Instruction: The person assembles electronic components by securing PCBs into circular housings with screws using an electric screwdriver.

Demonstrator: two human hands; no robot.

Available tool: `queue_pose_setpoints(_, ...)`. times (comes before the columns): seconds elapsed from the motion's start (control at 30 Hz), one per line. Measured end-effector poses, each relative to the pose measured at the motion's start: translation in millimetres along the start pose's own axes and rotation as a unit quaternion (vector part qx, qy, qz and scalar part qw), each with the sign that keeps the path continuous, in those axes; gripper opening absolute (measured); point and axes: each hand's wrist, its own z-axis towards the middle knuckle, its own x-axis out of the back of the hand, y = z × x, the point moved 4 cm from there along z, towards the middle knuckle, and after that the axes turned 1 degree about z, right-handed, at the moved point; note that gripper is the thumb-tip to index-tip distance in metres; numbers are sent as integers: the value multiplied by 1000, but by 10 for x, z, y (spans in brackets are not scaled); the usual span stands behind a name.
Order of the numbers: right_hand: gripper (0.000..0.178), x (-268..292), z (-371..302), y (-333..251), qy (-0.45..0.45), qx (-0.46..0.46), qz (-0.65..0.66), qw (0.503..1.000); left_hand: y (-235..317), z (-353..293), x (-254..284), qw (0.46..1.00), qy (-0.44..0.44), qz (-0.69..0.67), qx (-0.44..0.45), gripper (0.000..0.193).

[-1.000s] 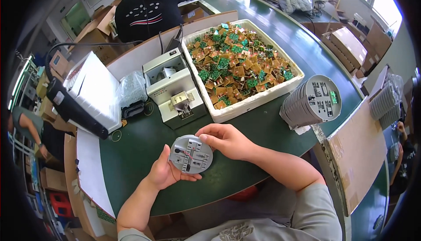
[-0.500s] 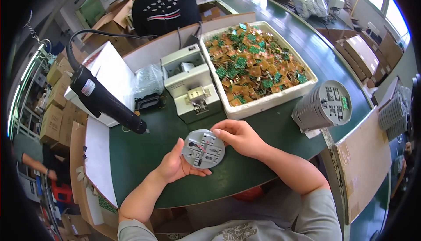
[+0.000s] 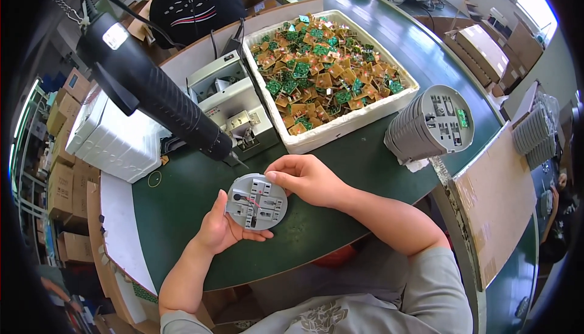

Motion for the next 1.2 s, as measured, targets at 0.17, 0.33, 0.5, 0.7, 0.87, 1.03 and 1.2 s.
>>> queue_pose_setpoints(0.17, 21, 8, 34, 66, -10, 6, 4, 1000, 7, -12, -28, 1000, 16, 24, -8, 89)
queue_pose_setpoints(0.33, 25, 78, 56, 102, 16, 71, -12, 997, 45, -61, -77, 948, 95, 272, -132, 81)
queue_pose_setpoints(0.5, 38, -29, 5, 30, -32, -3, -23, 999, 131, -165, -278, 653, 124, 672, -327, 75)
queue_pose_setpoints(0.7, 35, 206, -48, 110, 95, 98, -133, 982, 50, -171, -355, 554, 155, 690, -438, 80)
queue_pose_setpoints(0.87, 28, 529, -1316, -944, 295, 239, -261, 888, 47, -188, -307, 610, 143, 658, -417, 76)
queue_pose_setpoints(1.03, 31, 1312, -2023, -1849, 542, 167, -322, 758, 3, -128, -308, 641, 137, 659, -368, 72)
queue_pose_setpoints(1.2, 32, 1685, -1958, -1831, 514, 41, -376, 770, 13, -80, -301, 677, 131, 639, -341, 69)
